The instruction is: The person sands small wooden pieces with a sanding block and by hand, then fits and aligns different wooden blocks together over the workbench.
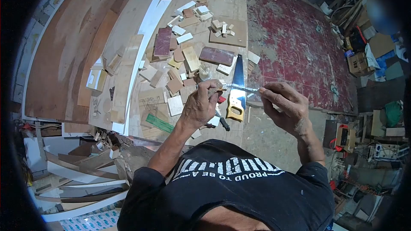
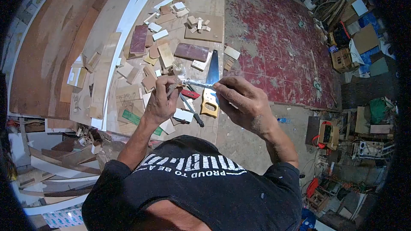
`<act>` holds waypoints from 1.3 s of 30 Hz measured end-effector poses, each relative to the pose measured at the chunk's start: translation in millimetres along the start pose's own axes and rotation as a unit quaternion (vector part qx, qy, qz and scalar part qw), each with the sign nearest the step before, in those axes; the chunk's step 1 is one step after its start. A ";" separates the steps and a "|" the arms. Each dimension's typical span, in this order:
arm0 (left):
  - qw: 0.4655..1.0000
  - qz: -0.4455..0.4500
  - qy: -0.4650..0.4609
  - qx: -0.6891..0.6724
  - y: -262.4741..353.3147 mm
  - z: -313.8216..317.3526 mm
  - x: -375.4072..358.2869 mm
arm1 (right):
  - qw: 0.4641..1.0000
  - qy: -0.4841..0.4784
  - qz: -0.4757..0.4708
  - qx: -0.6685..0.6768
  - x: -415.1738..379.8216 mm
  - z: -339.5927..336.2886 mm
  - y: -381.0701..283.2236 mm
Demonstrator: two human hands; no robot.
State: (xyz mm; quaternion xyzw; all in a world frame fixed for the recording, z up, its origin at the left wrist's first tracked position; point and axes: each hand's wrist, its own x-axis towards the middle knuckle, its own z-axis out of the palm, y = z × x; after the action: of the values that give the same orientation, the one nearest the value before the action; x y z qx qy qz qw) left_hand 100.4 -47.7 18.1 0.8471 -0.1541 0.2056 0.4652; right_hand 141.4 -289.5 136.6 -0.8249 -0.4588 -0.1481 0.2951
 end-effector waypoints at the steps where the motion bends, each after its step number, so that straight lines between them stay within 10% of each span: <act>1: 1.000 -0.003 -0.001 -0.009 0.0 -0.2 -1.1 | 1.000 -0.007 0.004 0.009 -0.9 1.3 0.2; 15: 0.993 0.040 -0.027 -0.104 -7.5 -2.5 -4.1 | 0.944 -0.030 0.175 0.278 2.5 21.5 42.5; 25: 0.992 0.055 0.011 -0.115 -5.6 -1.5 1.8 | 0.983 -0.018 0.011 0.183 -0.6 14.4 26.4; 39: 0.987 0.063 0.014 -0.150 -6.7 1.5 -0.7 | 0.958 0.013 0.076 0.278 -13.5 21.3 24.8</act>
State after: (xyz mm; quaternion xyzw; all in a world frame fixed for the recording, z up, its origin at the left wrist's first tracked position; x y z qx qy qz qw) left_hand 103.2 -45.4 12.2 0.7533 -0.2295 0.2210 0.5754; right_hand 154.6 -295.3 104.3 -0.7406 -0.4143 -0.0030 0.5291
